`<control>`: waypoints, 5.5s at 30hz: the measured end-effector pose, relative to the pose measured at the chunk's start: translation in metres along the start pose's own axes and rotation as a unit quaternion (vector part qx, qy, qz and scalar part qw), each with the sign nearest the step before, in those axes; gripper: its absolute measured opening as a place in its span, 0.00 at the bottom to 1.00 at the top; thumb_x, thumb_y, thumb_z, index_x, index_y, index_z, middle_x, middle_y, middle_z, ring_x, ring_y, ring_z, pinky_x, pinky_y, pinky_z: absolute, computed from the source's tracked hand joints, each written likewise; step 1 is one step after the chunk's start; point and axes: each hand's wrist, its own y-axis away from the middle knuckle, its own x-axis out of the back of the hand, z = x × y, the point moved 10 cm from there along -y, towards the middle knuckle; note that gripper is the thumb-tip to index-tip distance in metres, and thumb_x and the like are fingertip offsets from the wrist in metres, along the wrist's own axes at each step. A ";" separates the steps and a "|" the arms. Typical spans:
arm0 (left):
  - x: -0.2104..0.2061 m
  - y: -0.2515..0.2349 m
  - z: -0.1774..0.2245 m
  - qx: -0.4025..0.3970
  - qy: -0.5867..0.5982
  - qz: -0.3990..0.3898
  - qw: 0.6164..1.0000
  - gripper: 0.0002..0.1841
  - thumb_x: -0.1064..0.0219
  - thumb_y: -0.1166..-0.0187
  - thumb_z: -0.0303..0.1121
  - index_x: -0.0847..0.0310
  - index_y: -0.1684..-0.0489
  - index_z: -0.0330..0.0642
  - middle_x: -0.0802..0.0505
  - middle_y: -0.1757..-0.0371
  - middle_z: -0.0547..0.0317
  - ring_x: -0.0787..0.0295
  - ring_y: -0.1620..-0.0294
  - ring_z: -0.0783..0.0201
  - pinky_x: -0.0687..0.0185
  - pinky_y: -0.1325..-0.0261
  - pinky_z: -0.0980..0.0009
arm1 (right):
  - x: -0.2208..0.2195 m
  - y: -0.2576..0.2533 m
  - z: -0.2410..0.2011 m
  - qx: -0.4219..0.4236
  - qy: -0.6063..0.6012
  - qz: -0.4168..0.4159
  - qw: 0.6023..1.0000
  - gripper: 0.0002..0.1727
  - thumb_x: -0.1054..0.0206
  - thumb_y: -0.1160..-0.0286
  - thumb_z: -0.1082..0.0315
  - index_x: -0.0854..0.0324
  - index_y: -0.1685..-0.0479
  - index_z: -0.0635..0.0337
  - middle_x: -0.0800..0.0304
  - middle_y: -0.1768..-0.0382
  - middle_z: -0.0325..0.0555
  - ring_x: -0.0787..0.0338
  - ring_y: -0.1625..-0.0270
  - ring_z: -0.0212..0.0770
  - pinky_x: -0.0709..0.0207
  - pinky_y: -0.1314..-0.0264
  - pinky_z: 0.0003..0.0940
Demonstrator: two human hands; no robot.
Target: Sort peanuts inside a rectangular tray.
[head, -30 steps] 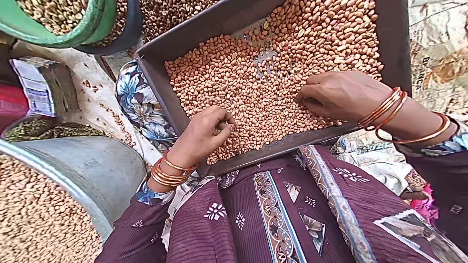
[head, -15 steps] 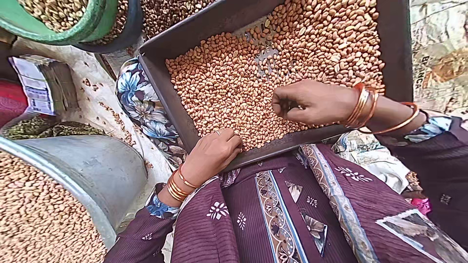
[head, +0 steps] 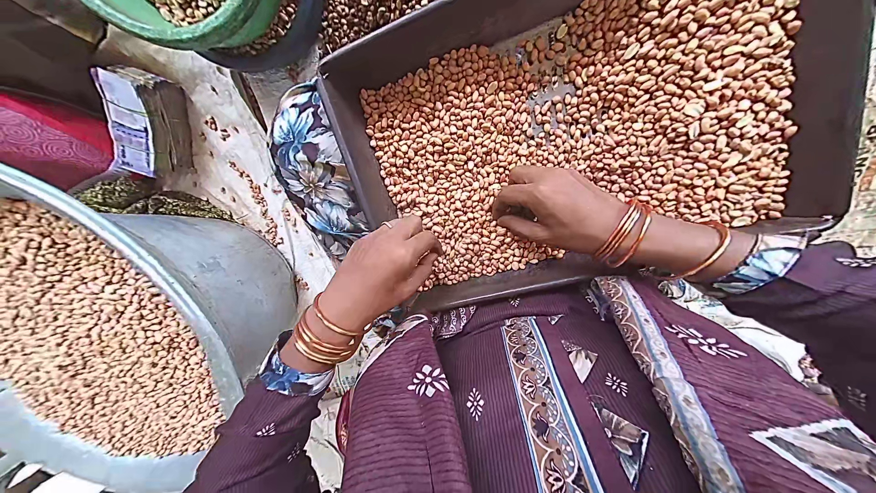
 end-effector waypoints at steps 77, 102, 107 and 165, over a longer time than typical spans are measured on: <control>0.013 -0.091 0.001 0.014 0.120 0.031 0.992 0.08 0.31 0.20 0.33 0.07 0.55 0.43 0.18 0.71 0.63 0.28 0.73 0.73 0.33 0.68 0.79 | 0.105 -0.056 0.027 0.020 0.012 0.058 0.998 0.15 0.43 0.13 0.68 0.20 0.33 0.57 0.10 0.47 0.46 0.07 0.52 0.41 0.12 0.44 0.44; 0.023 -0.057 -0.029 0.043 -0.007 0.048 0.998 0.08 0.32 0.20 0.30 0.08 0.53 0.40 0.17 0.68 0.52 0.22 0.70 0.58 0.25 0.64 0.65 | 0.002 0.021 -0.005 0.072 0.088 -0.047 0.992 0.09 0.40 0.18 0.70 0.18 0.65 0.64 0.18 0.64 0.53 0.11 0.64 0.52 0.19 0.70 0.44; 0.010 -0.065 -0.015 -0.002 0.029 0.068 0.997 0.09 0.32 0.19 0.32 0.07 0.50 0.40 0.16 0.67 0.52 0.21 0.70 0.60 0.24 0.64 0.69 | -0.005 0.017 -0.006 0.044 0.093 -0.096 0.990 0.07 0.39 0.21 0.70 0.18 0.55 0.63 0.16 0.59 0.53 0.10 0.60 0.52 0.18 0.65 0.45; 0.000 -0.014 0.005 -0.049 0.094 -0.003 0.994 0.10 0.34 0.21 0.35 0.06 0.57 0.43 0.15 0.68 0.59 0.20 0.68 0.67 0.22 0.64 0.72 | -0.022 -0.014 -0.062 0.151 0.025 -0.131 0.979 0.06 0.34 0.22 0.75 0.13 0.66 0.64 0.15 0.63 0.52 0.11 0.62 0.49 0.18 0.63 0.42</control>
